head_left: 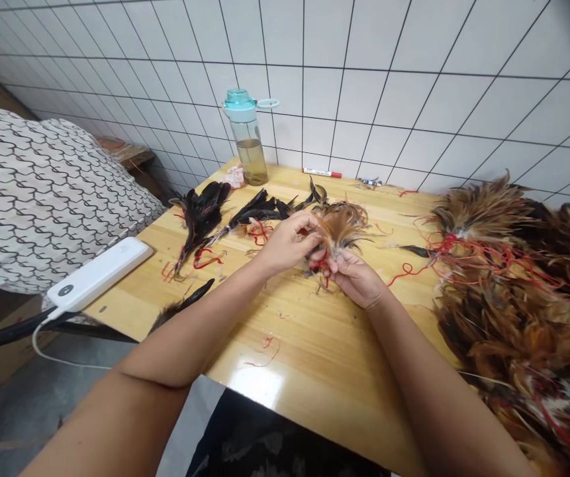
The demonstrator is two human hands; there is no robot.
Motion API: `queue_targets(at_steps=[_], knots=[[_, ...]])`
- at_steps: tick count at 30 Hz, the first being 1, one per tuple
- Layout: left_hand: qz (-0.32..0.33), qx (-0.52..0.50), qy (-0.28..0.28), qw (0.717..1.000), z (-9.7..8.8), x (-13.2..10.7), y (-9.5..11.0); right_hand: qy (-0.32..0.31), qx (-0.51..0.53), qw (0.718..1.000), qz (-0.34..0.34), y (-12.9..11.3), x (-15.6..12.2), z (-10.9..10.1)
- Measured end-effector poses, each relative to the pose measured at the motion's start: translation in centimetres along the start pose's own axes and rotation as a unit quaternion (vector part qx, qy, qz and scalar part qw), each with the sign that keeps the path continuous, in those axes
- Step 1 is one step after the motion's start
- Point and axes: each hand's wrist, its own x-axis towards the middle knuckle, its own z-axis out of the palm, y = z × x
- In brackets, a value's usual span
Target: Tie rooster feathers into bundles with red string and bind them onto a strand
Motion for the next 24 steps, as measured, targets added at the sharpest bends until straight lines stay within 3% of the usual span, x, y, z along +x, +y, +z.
queue_targets(at_steps=[4, 12, 14, 20, 22, 24], knots=[[-0.027, -0.013, 0.020, 0.999, -0.3, 0.0, -0.3, -0.026, 0.019, 0.999, 0.034, -0.1, -0.3, -0.1], [-0.059, -0.002, 0.103, 0.993, -2.0, 0.2, -1.9, 0.039, 0.031, 0.998, 0.031, -0.2, 0.1, -1.0], [-0.045, 0.026, 0.078, 0.996, -2.4, 0.1, -1.7, 0.079, 0.022, 0.996, 0.016, -0.3, 0.2, -1.0], [0.070, 0.131, -0.097, 0.984, -2.0, -0.5, -0.3, 0.219, -0.061, 0.973, -0.028, -0.1, 0.9, -2.0], [0.101, 0.148, -0.117, 0.977, -1.3, -0.8, -0.1, 0.284, -0.143, 0.947, -0.031, 0.2, 1.1, -2.4], [0.120, 0.161, -0.123, 0.972, -0.4, -1.2, 0.1, 0.338, -0.276, 0.899, -0.047, 0.4, 1.0, -2.6]])
